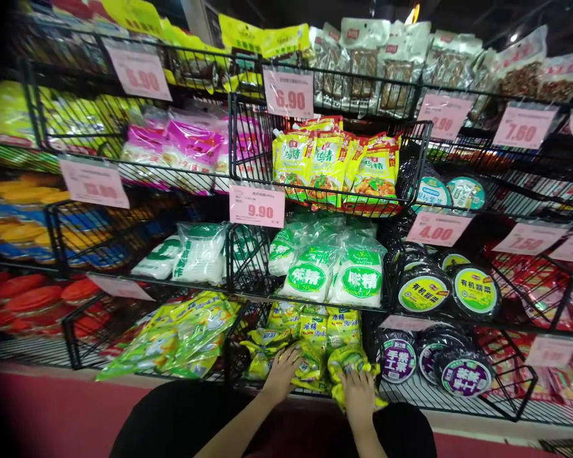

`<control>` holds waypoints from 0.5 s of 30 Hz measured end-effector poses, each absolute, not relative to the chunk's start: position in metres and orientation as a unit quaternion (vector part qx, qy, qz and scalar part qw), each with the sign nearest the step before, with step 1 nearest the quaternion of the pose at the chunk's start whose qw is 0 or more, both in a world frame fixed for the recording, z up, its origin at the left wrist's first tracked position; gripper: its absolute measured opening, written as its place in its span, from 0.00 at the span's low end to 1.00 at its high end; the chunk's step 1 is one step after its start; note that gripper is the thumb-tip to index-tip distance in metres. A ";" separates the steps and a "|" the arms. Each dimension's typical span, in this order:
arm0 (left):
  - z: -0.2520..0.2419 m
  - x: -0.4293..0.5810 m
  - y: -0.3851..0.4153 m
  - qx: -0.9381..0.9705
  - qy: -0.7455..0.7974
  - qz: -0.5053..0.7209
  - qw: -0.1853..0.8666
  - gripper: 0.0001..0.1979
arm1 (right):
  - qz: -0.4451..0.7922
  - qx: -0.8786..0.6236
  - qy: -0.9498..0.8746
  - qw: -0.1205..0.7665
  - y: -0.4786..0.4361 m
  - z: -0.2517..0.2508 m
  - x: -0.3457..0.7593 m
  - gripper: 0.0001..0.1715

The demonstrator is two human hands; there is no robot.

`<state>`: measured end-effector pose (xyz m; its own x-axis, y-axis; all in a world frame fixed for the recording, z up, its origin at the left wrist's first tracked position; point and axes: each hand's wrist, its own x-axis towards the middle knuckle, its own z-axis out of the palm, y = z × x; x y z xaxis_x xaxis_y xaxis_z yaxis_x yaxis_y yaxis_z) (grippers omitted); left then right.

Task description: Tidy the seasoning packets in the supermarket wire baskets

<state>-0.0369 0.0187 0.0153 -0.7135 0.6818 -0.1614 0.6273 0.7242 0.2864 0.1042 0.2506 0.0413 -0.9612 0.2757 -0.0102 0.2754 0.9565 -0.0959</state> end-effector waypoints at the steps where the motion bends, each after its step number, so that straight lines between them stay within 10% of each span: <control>1: 0.015 -0.038 0.018 0.356 0.920 0.106 0.126 0.32 | 0.053 -0.141 -0.988 0.019 0.248 0.038 0.116 0.18; 10: 0.019 -0.035 0.032 0.327 0.934 0.073 0.123 0.32 | 0.197 -0.093 -0.975 0.039 0.256 0.057 0.137 0.19; 15: 0.030 -0.058 0.062 0.284 0.929 0.004 0.235 0.36 | 0.250 -0.012 -0.967 -0.048 0.283 0.050 0.135 0.55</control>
